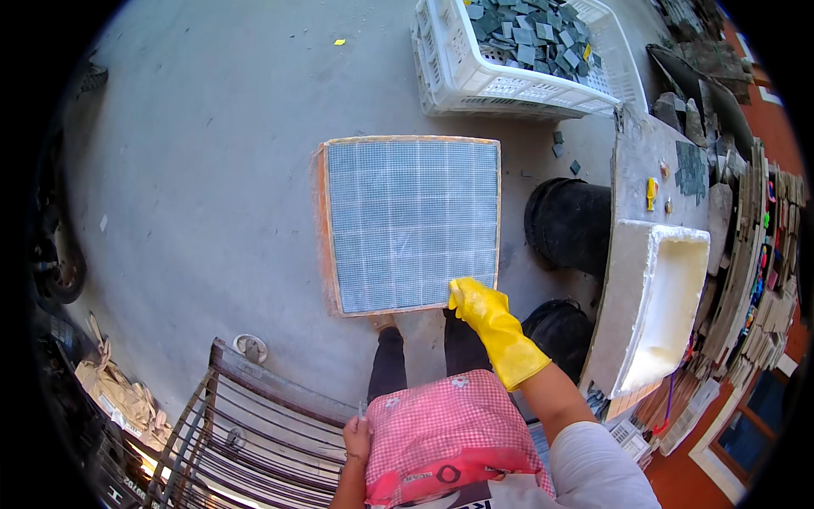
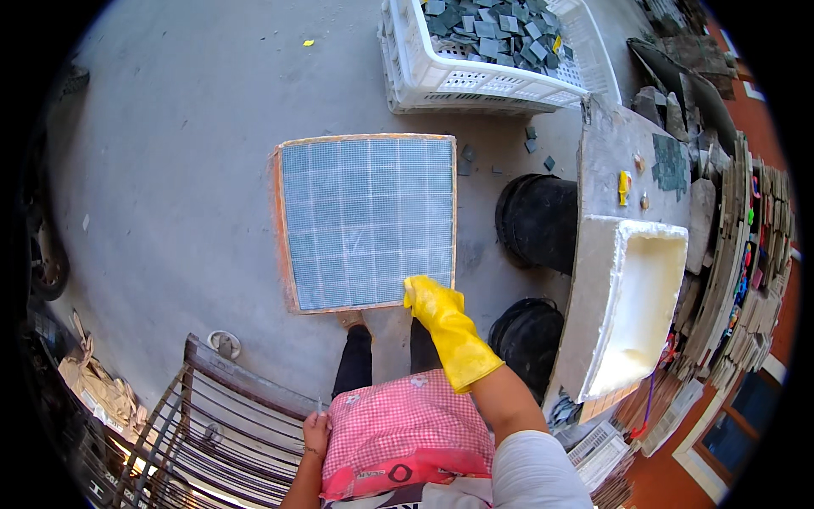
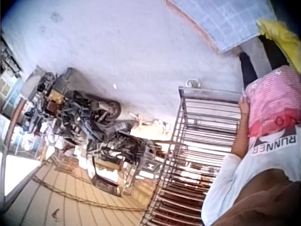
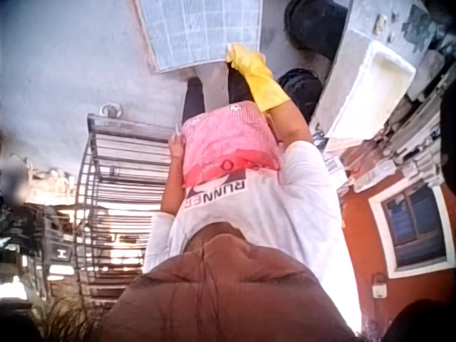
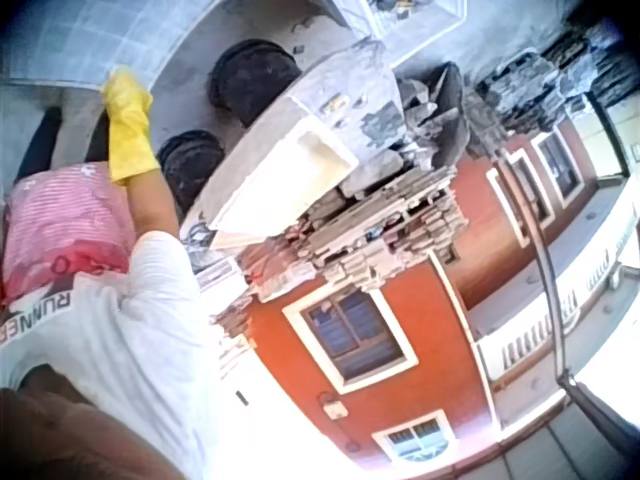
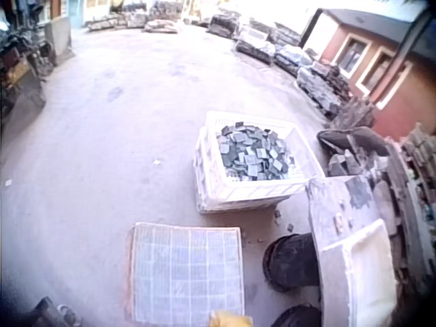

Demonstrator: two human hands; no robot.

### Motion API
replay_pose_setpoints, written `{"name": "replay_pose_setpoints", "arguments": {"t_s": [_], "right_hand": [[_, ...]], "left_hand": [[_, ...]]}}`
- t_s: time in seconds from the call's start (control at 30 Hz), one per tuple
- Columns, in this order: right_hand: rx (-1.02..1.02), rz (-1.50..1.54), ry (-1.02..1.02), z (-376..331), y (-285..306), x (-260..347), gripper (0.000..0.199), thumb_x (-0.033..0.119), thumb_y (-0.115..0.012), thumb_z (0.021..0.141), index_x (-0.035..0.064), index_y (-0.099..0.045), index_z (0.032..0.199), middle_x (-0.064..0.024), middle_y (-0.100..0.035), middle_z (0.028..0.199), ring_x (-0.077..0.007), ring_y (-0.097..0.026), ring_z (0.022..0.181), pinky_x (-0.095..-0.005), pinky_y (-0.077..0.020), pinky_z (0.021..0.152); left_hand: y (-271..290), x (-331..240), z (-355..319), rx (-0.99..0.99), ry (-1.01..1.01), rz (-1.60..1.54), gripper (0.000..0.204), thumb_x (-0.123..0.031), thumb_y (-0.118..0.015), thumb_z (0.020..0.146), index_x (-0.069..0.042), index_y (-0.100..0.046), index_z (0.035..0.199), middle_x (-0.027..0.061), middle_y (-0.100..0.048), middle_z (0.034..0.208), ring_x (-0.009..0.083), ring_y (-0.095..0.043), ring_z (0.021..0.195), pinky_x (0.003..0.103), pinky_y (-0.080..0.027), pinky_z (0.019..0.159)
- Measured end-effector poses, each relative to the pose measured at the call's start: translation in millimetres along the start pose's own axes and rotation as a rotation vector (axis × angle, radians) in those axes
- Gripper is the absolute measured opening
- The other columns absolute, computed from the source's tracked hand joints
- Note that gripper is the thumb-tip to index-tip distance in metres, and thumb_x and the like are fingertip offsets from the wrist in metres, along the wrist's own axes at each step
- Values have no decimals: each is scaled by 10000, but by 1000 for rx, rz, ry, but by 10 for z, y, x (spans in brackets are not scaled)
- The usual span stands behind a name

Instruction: The person applies a white adhesive to a square tile frame using a small tool, then places a mesh sheet over the tiles and presses it down. They repeat this process for multiple tile frames and stack the finished frames on a nearby rack.

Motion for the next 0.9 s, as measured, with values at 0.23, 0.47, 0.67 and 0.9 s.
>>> {"name": "replay_pose_setpoints", "arguments": {"t_s": [0.23,0.47,0.67,0.9], "right_hand": [[-92,-81,-272,-33,307,-112,377,356,-372,924,58,-597,970,-122,-631,944,-252,-600,841,-326,-423,832],[90,902,125,5,197,282,430,376,-407,928,-16,-570,990,-154,-636,922,-223,-633,754,-308,-501,695],[261,554,17,248,-65,-616,443,371,-414,922,-23,-609,870,-161,-645,884,-241,-639,761,-325,-506,687],[121,458,-88,-519,279,-1039,417,343,-403,917,-24,-573,1020,-160,-638,950,-249,-624,861,-332,-468,787]], "left_hand": [[-15,21,-8,7,58,-66,262,-153,-468,887,-58,-472,643,-11,-477,583,69,-405,530,215,-334,501],[-112,-60,214,-31,119,-417,112,-179,-512,888,-90,-532,822,-40,-447,571,45,-355,452,189,-275,408],[-587,-923,368,56,76,-358,91,-188,-538,878,-102,-539,850,-54,-412,559,48,-350,447,196,-273,402],[-1432,-1085,869,138,191,-908,289,-231,-437,927,-53,-523,1138,72,-604,920,132,-548,727,244,-461,623]]}}
Point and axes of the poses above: each hand's wrist, its own z-axis towards the middle knuckle, its own y-axis out of the back of the hand, x = y × z, the point moved 1 cm from there along z, towards the middle knuckle
